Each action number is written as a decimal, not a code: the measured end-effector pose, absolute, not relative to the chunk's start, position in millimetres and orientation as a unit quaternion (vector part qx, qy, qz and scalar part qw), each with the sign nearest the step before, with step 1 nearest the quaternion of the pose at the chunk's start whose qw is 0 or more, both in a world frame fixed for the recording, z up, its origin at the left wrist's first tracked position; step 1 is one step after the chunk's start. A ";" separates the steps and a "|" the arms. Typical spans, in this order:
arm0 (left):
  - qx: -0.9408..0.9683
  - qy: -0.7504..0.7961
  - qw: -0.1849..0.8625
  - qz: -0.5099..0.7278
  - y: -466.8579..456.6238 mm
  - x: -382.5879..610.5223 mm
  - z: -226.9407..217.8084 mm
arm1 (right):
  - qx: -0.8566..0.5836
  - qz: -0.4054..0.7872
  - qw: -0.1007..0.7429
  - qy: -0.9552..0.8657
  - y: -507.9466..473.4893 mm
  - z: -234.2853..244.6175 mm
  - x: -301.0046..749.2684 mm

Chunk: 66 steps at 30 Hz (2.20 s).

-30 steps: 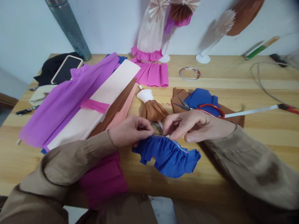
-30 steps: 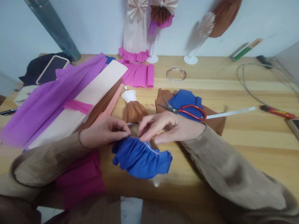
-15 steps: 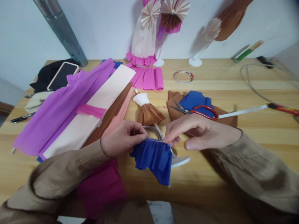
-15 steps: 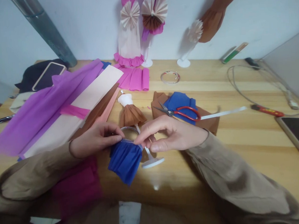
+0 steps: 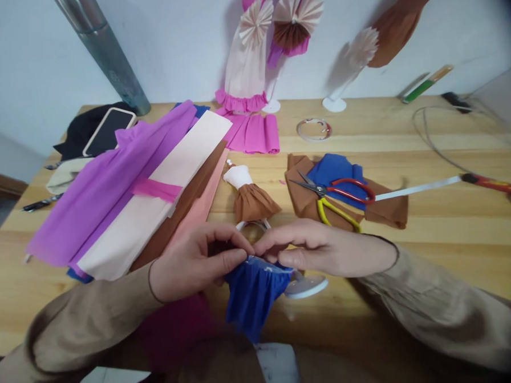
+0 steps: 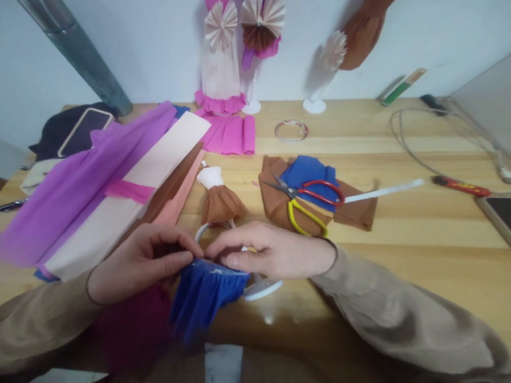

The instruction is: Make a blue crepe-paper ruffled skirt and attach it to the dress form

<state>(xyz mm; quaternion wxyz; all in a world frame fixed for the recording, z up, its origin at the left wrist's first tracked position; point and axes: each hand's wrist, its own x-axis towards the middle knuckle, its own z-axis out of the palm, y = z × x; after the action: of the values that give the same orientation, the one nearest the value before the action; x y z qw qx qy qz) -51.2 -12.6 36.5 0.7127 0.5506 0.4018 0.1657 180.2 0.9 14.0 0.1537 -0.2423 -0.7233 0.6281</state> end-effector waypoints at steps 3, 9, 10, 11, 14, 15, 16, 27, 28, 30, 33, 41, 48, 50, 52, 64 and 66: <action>0.546 0.386 0.726 0.162 -13.9 -52.2 34.5 | -0.324 0.571 0.175 -0.734 1.2 11.9 180.2; 0.545 0.382 0.730 0.155 -15.9 -51.2 32.8 | -0.526 0.310 0.026 -0.792 1.3 11.0 174.3; 0.549 0.381 0.728 0.154 -16.2 -51.0 33.0 | -0.532 0.297 0.006 -0.793 0.6 11.0 171.7; 0.554 0.380 0.725 0.153 -16.6 -50.9 33.3 | -0.534 0.291 -0.004 -0.794 0.0 10.5 169.1; 0.561 0.372 0.726 0.140 -17.8 -50.5 33.2 | -0.541 0.279 0.009 -0.793 0.5 6.2 164.6; 0.557 0.371 0.731 0.132 -18.0 -50.3 32.6 | -0.548 0.273 0.020 -0.791 1.7 4.1 164.6; 0.551 0.370 0.737 0.126 -17.9 -50.2 31.7 | -0.557 0.264 0.032 -0.787 3.4 2.0 165.5; 0.551 0.431 0.695 0.166 -6.3 -53.3 17.7 | -0.389 0.400 0.179 -0.810 6.8 18.1 181.3; 0.549 0.436 0.693 0.169 -6.1 -53.7 17.7 | -0.343 0.443 0.164 -0.812 5.8 20.1 180.0; 0.539 0.441 0.695 0.181 -5.8 -54.6 18.4 | -0.281 0.492 0.135 -0.813 5.2 22.0 177.8; 0.523 0.440 0.702 0.199 -3.9 -56.6 19.8 | -0.262 0.524 0.115 -0.802 6.7 21.6 178.1; 0.505 0.443 0.699 0.246 -3.5 -54.7 14.9 | -0.333 0.571 0.175 -0.729 11.4 29.8 198.8; 0.511 0.433 0.696 0.259 -10.8 -44.8 4.6 | -0.331 0.590 0.186 -0.713 21.5 26.5 210.4; 0.537 0.431 0.676 0.263 -12.1 -43.8 0.2 | -0.334 0.596 0.170 -0.710 25.0 20.7 210.4; 0.566 0.430 0.654 0.257 -13.2 -43.2 -1.9 | -0.345 0.597 0.153 -0.708 28.0 14.8 210.3; 0.448 0.476 0.714 0.251 -9.8 -39.6 -1.8 | -0.386 0.631 0.155 -0.655 31.5 6.6 209.7; 0.429 0.466 0.733 0.249 -10.3 -38.8 -7.0 | -0.387 0.633 0.153 -0.653 31.3 6.5 209.4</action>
<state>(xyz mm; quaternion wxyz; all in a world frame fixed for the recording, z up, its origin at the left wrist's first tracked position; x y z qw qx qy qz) -38.8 -10.3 -7.0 0.7328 0.4285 0.4663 0.2490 209.4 31.3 6.5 0.1527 -0.3874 -0.6530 0.6327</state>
